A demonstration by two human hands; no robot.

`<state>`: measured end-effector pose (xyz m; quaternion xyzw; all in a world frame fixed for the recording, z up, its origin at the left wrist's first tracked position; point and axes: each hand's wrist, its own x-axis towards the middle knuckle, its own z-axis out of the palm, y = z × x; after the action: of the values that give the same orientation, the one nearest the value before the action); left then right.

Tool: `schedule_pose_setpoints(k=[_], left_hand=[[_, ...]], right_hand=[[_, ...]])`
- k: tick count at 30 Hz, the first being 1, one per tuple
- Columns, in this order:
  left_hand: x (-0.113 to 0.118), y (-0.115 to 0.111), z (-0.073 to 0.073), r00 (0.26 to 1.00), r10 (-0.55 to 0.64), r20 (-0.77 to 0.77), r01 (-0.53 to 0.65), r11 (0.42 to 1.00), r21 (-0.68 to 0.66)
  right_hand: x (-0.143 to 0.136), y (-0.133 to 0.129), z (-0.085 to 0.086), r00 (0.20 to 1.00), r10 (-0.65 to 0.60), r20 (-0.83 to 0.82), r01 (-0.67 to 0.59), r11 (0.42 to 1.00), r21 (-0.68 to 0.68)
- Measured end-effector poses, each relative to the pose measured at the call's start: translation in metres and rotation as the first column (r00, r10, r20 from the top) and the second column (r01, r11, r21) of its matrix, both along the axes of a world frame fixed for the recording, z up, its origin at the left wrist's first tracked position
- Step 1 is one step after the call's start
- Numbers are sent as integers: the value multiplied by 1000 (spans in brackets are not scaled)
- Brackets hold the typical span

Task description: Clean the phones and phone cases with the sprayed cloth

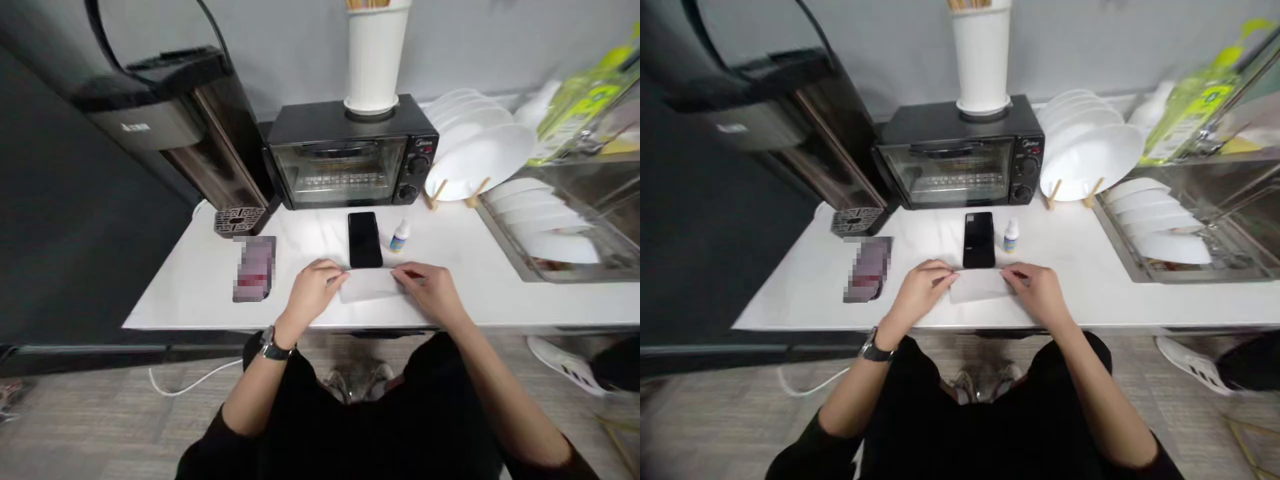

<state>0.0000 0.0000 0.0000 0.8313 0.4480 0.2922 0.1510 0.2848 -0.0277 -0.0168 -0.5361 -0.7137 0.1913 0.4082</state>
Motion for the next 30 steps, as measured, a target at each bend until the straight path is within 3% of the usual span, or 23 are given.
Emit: schedule_pose_setpoints(k=[4,7,12,14,18,25,30], left_hand=[[-3,-8,10,992,-75,98,55,980,189],[-13,-28,12,990,-134,50,116,955,272],[-30,-66,6,969,-234,-80,245,953,176],[-30,-73,3,971,-230,-73,237,963,129],[-17,-64,1,987,-136,-89,143,987,77],[-3,-44,-2,934,-155,-321,165,986,4],[-14,-47,0,911,-174,-373,172,984,-38]], right_hand=[[-6,-8,10,998,-21,-61,29,991,132],[-1,-28,12,998,46,-45,-34,970,242],[18,-69,-1,964,232,129,-251,955,156],[21,-75,-5,952,259,165,-279,954,109],[9,-60,1,968,209,141,-223,970,95],[-34,-10,10,940,199,277,-214,976,24],[-24,-20,3,948,166,270,-183,982,38]])
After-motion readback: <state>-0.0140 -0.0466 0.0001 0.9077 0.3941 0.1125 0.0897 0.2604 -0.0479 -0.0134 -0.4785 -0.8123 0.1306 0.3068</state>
